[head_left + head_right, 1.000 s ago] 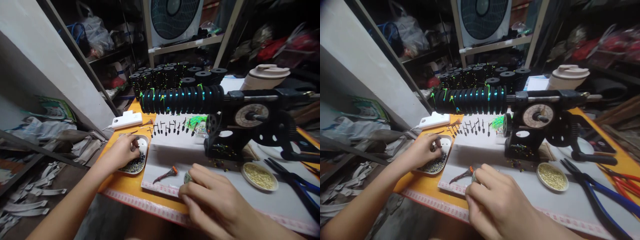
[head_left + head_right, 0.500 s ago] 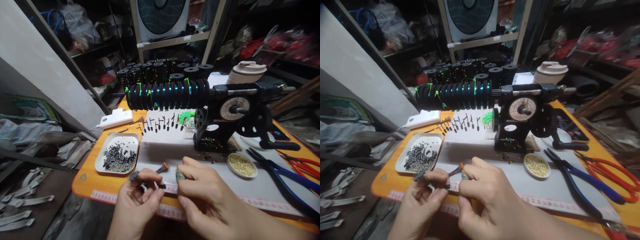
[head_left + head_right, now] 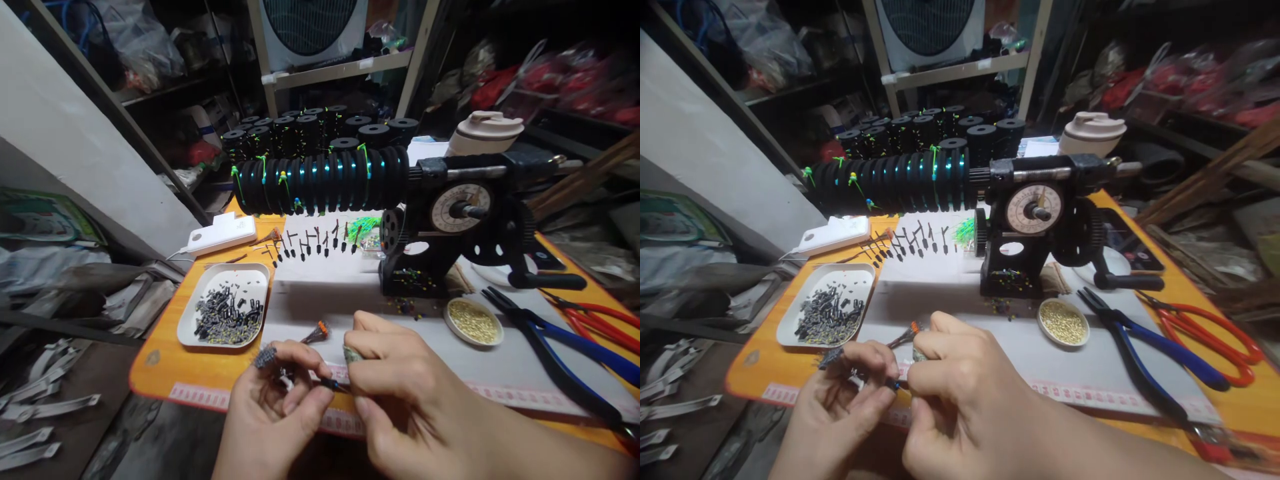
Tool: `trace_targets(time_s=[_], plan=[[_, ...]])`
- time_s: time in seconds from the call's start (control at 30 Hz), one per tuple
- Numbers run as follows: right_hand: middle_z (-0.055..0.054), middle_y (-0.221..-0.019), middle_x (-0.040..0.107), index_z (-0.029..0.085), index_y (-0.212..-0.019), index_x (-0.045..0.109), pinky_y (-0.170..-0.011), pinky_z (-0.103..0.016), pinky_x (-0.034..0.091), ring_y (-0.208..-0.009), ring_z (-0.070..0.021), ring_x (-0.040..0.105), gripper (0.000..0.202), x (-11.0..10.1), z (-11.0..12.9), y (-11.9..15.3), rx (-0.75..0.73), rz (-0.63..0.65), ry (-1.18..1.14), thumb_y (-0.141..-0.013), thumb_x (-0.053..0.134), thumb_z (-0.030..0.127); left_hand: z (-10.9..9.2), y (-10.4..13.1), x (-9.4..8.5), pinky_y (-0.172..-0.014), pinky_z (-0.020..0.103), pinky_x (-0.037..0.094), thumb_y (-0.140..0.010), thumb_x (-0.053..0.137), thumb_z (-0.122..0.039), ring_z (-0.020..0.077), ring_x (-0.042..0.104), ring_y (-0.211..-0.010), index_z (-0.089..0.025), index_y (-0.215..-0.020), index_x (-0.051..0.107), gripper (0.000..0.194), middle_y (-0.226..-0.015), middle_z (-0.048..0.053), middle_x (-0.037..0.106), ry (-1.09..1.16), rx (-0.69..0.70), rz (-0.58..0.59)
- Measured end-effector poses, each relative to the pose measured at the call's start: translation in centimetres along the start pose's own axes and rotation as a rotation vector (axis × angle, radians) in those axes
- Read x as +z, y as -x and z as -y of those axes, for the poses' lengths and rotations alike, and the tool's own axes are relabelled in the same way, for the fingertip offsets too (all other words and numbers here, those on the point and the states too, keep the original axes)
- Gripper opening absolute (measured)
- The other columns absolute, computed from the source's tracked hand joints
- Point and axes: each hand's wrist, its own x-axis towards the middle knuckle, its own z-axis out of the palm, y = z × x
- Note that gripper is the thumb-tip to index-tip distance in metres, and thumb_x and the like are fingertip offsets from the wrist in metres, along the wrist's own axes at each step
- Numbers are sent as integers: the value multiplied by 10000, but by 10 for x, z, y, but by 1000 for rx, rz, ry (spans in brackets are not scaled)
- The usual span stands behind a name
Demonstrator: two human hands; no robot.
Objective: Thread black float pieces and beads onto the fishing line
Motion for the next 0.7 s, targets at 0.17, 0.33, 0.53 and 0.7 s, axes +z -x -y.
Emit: trace_targets(time_s=[0.17,0.33,0.53,0.7], plan=[[9,-621,385,208,-636,196,-580,-323,251,-635,-156,376,255,-1,0,1,2,5,-6,-759,400,118,1,0,-1,-567,137,412,-616,865,-108,114,595,-722,-230,-697,730,199,-729,-6,675,-11,7,-4],[10,-631,397,205,-631,208,-585,-321,250,-636,-152,383,242,-2,0,3,11,15,-3,-736,401,103,1,0,-1,-575,142,415,-627,851,-100,115,601,-728,-244,-705,733,202,-724,-13,674,-27,27,5],[15,-616,374,203,-627,225,-585,-317,249,-628,-149,373,228,0,-2,2,3,7,-4,-736,404,114,2,1,-2,-554,139,406,-653,825,-97,124,608,-744,-249,-712,732,187,-730,-7,673,-34,34,26],[10,-626,384,205,-628,242,-581,-317,261,-632,-151,370,232,-1,-1,2,14,32,-8,-771,408,128,3,2,-1,-510,160,385,-676,785,-58,59,460,-516,-231,-717,727,187,-743,-15,677,-109,120,32]])
